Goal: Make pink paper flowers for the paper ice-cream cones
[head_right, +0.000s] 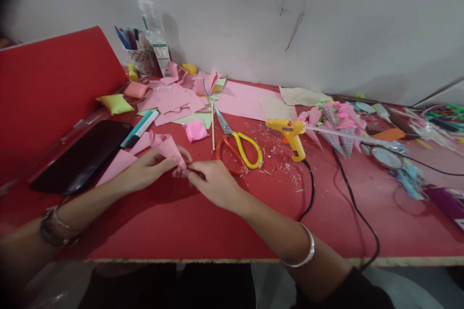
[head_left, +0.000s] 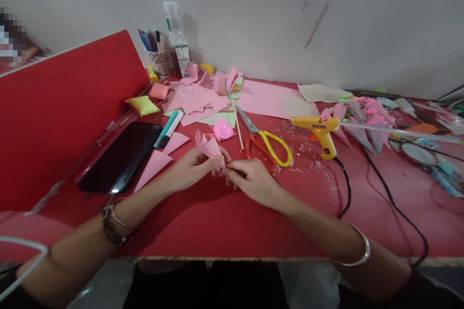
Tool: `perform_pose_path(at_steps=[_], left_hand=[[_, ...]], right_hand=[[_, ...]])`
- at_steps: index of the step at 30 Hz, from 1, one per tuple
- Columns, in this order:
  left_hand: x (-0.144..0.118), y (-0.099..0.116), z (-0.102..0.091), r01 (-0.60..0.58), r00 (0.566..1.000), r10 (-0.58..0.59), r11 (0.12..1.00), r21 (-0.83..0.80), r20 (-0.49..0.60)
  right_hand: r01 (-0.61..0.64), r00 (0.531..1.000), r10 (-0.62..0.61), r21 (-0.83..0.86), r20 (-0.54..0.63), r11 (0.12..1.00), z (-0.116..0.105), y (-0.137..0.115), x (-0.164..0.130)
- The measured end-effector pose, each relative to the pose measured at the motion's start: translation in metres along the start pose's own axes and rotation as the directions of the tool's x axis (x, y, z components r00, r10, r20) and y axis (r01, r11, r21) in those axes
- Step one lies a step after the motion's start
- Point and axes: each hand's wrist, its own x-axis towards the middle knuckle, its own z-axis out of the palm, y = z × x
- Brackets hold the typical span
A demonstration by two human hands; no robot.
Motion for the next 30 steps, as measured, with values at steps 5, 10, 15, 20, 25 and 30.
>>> perform_pose_path(at_steps=[5,10,15,20,25,30], left_hand=[[-0.0013,-0.0015,-0.0002,0.011,0.999,-0.012,0.999,0.048,0.037],[-0.0021,-0.0008,-0.0014,0.023,0.999,-0.021,0.998,0.056,-0.042],[-0.0026,0.0023,-0.0016,0.014,0.99,-0.008,0.999,0.046,-0.139],[-0.0027,0.0043,-0.0014,0.045,0.993,-0.044,0.999,0.012,-0.108],[-0.0022,0.006,-0.0018,0.008,0.99,-0.009,1.0,-0.013,-0.14],[-0.0017,0.0072,-0.0015,-0.053,0.988,0.048,0.998,-0.027,-0.147]], right_hand=[[-0.009,1.0,0.008,0.031,0.022,0.999,0.0009,0.0025,0.0003],[-0.012,0.998,0.009,0.054,0.063,0.998,-0.0006,0.0038,0.0],[-0.026,0.997,0.019,0.091,0.08,0.995,-0.0013,0.0038,0.0004],[-0.018,0.998,0.017,0.029,0.058,0.999,-0.001,0.0015,0.0004],[0.002,0.999,0.0,-0.046,0.045,0.999,-0.0007,0.0012,-0.0002],[0.022,0.999,-0.02,-0.074,0.032,0.997,0.0,0.0024,0.0008]])
